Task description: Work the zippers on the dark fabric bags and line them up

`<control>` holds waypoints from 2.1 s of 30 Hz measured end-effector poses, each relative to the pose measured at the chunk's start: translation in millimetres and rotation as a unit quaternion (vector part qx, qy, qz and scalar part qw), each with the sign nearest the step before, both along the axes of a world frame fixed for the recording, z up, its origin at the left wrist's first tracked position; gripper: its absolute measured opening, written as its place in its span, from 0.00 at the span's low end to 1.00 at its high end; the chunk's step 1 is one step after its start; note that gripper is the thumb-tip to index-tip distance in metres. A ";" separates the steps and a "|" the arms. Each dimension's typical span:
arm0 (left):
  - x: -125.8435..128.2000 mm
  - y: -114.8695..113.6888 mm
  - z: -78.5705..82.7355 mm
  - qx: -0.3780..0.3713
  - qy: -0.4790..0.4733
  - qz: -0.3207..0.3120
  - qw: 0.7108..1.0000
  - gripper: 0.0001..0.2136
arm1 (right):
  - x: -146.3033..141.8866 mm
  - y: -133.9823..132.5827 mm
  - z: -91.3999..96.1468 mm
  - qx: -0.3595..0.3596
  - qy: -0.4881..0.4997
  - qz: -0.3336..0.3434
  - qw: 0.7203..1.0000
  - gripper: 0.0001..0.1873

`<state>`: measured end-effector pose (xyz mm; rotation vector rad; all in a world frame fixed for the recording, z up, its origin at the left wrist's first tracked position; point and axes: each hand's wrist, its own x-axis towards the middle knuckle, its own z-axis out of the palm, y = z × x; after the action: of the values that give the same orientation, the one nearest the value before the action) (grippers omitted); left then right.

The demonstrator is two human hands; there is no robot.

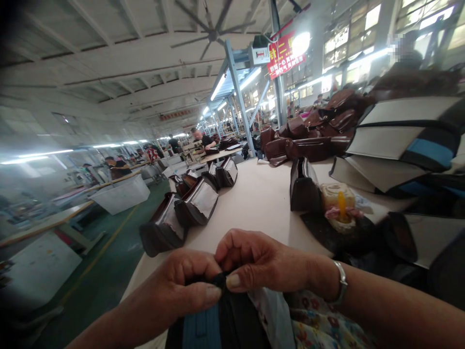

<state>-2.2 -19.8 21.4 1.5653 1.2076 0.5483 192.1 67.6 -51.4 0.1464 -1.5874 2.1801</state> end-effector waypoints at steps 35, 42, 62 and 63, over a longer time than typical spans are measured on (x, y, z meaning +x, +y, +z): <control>11.7 0.5 -9.5 0.061 0.100 0.059 0.991 0.14 | -1.7 -11.5 8.5 0.111 -0.125 -0.178 0.970 0.14; 18.4 1.1 -5.0 0.110 0.186 0.063 0.974 0.11 | 0.4 -12.7 9.3 0.177 -0.130 -0.234 0.947 0.06; -0.5 5.0 -5.8 -0.005 0.127 -0.019 0.992 0.18 | 24.0 -25.6 -7.7 0.632 -0.037 -0.315 0.707 0.10; 1.0 3.3 -5.3 0.007 0.134 -0.021 0.991 0.18 | 24.6 -27.0 -9.2 0.614 -0.028 -0.318 0.721 0.10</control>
<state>-1.1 -16.5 16.1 1.7120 1.3689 0.3273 216.7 40.6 -60.6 -0.0833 -2.3743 0.3812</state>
